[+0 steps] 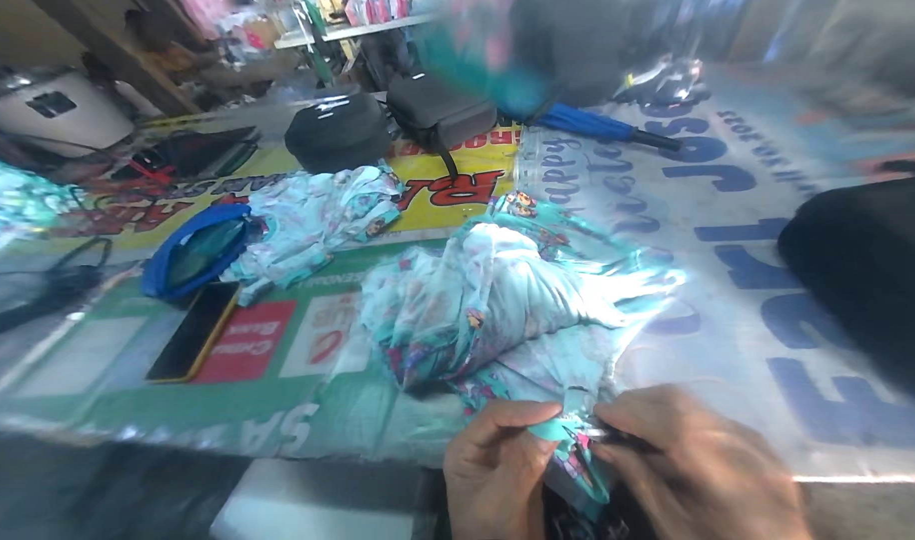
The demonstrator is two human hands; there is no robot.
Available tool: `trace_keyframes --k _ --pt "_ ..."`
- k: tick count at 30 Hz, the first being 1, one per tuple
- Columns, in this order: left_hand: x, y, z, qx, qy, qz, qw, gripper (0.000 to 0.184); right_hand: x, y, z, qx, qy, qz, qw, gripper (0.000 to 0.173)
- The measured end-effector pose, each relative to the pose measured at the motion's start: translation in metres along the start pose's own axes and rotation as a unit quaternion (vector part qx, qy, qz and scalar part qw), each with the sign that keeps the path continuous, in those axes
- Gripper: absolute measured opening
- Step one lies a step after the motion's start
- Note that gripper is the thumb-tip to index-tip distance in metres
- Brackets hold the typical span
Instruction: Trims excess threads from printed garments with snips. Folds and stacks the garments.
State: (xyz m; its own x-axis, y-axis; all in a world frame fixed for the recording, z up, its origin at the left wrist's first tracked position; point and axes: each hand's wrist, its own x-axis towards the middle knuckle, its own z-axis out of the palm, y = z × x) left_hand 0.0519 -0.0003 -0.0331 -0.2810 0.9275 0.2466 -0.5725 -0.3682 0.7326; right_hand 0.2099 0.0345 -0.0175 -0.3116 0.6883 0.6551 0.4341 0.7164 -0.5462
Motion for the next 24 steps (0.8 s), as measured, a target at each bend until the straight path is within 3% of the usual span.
trace_keyframes --k 24 --pt "-0.002 -0.009 0.003 -0.009 0.013 -0.015 1.0 0.015 -0.005 0.01 0.007 0.021 0.033 -0.01 0.999 0.015"
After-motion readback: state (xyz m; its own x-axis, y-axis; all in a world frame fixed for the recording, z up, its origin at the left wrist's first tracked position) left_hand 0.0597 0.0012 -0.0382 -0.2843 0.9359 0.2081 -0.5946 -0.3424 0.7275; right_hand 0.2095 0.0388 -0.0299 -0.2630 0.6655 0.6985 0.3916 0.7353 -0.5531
